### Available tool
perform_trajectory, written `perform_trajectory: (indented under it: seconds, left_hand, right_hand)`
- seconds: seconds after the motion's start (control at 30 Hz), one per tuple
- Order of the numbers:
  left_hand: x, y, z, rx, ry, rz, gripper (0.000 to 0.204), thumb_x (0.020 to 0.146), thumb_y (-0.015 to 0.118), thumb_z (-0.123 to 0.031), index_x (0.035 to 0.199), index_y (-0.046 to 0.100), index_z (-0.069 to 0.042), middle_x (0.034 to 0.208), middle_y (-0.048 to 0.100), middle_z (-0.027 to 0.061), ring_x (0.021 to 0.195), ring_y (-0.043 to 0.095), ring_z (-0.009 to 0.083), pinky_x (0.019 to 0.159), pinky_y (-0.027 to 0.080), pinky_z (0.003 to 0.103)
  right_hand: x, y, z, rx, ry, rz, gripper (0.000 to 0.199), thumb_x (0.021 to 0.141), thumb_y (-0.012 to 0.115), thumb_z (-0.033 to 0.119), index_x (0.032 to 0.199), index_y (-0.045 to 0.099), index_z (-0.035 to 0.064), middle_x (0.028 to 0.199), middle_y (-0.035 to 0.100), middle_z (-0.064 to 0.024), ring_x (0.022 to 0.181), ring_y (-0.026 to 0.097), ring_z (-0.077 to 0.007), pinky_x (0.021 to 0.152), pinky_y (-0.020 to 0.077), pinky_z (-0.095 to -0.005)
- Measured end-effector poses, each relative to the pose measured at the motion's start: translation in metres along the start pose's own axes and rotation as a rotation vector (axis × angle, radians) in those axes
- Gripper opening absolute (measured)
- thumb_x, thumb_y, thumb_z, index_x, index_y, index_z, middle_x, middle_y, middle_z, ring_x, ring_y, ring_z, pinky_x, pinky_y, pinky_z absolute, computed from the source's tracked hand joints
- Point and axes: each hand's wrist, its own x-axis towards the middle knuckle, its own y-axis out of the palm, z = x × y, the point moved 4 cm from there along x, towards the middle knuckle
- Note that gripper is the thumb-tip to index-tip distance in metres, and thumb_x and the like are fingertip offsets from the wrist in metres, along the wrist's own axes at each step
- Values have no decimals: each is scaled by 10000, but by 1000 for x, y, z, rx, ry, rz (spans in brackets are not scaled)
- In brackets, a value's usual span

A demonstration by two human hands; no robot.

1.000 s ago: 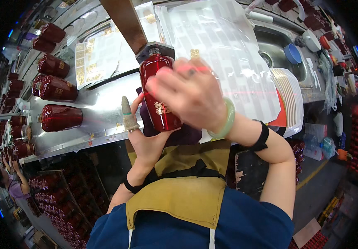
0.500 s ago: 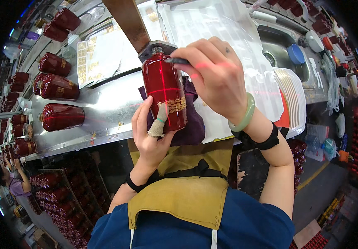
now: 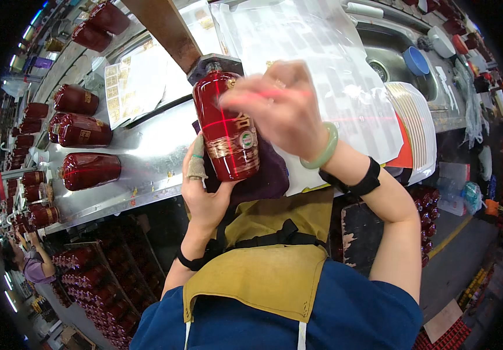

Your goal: Manually applying decorative labels and gold foil seals to red liquor bottles at a production line workstation.

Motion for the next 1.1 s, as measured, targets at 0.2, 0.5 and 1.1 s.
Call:
perform_trajectory:
  seconds: [0.2, 0.5, 1.1]
  left_hand:
    - [0, 1, -3, 94, -2, -10, 867, 734, 897, -72, 1489, 483, 33, 1489, 514, 204, 1316, 568, 364, 1105, 459, 428]
    - [11, -3, -9, 261, 127, 45, 849, 731, 877, -78, 1472, 491, 72, 1443, 596, 240, 1355, 561, 382, 1217, 321, 496]
    - [6, 2, 25, -204, -164, 152, 909, 799, 790, -63, 1568, 327, 80, 1510, 520, 245, 1445, 464, 359, 1253, 233, 479]
  right_hand:
    - [-18, 3, 41, 469, -10, 138, 206, 838, 736, 137, 1040, 725, 171, 916, 682, 12, 760, 591, -225, 765, 511, -366]
    - [-34, -6, 49, 530, -110, 182, 206, 786, 724, 139, 989, 738, 170, 968, 685, 16, 816, 597, -203, 796, 521, -357]
    - [-62, -16, 52, 604, -138, 88, 179, 844, 694, 145, 992, 753, 226, 955, 682, 76, 806, 578, -126, 812, 500, -334]
